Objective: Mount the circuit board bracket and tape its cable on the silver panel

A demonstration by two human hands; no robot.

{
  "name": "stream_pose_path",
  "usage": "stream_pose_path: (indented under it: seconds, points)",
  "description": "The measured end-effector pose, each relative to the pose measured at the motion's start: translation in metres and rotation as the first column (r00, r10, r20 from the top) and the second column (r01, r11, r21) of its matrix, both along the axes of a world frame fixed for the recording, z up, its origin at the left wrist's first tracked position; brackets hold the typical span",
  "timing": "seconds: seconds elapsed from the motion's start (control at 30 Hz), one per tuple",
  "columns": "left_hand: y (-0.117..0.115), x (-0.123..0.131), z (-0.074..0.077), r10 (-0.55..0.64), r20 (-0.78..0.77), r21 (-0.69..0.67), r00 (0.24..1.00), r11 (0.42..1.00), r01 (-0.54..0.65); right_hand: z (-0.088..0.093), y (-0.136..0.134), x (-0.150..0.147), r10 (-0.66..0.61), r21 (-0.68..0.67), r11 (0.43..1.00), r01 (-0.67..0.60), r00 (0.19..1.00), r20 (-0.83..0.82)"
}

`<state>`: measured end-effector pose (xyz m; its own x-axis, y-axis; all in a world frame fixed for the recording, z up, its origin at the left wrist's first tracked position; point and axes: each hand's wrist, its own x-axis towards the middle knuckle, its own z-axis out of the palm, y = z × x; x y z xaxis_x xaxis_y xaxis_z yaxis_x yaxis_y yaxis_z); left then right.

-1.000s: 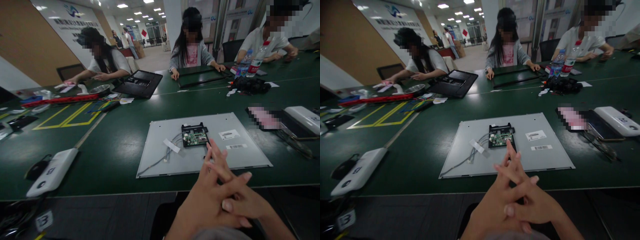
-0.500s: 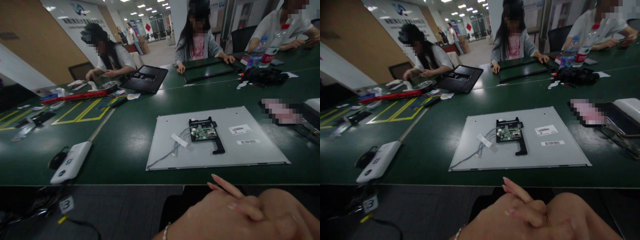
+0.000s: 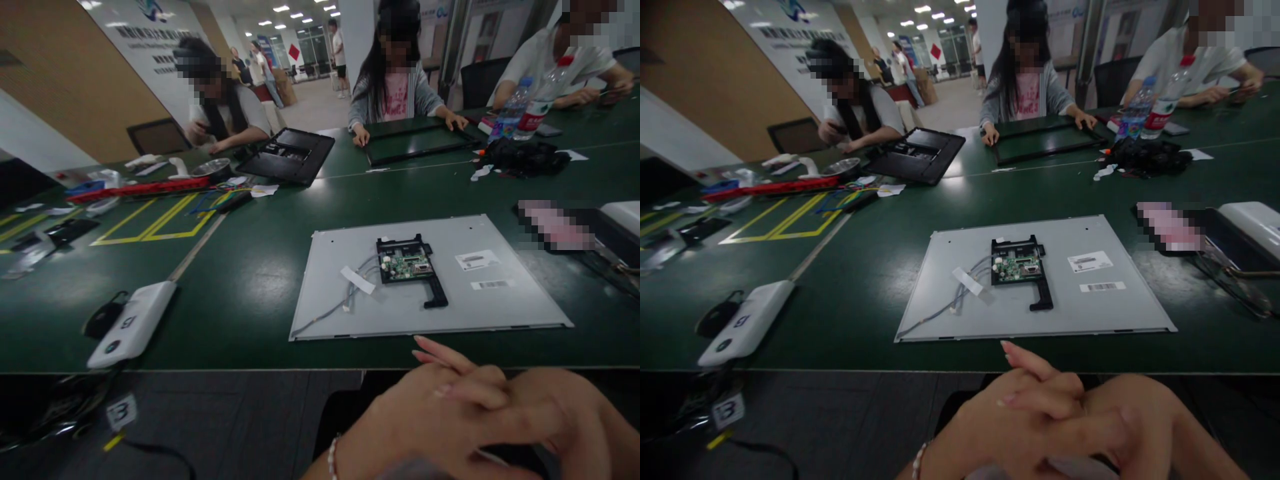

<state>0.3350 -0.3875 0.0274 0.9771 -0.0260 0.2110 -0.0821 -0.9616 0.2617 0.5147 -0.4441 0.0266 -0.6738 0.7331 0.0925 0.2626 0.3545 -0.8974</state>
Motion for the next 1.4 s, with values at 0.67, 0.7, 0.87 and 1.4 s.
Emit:
stream_pose_path:
  seconds: [0.67, 0.7, 0.87, 1.4]
  points:
    - [0.070, -0.076, -0.041, 0.955, 0.207, -0.084, 0.212, 0.234, -0.969, -0.062, 0.007, 0.153, -0.938, 0.319, 0.249, 0.915, 0.144, 0.316]
    - [0.069, -0.076, -0.042, 0.959, 0.192, -0.060, 0.209, 0.224, -0.973, -0.061, 0.007, 0.151, -0.939, 0.280, 0.242, 0.929, 0.152, 0.308]
    - [0.067, -0.072, -0.041, 0.973, 0.156, 0.026, 0.172, 0.170, -0.985, -0.047, 0.009, 0.134, -0.957, -0.038, 0.225, 0.974, 0.228, 0.180]
    - [0.083, -0.088, -0.034, 0.994, 0.107, 0.097, 0.026, 0.015, -0.995, -0.045, 0.025, 0.107, -0.902, -0.009, 0.399, 0.917, 0.394, 0.174]
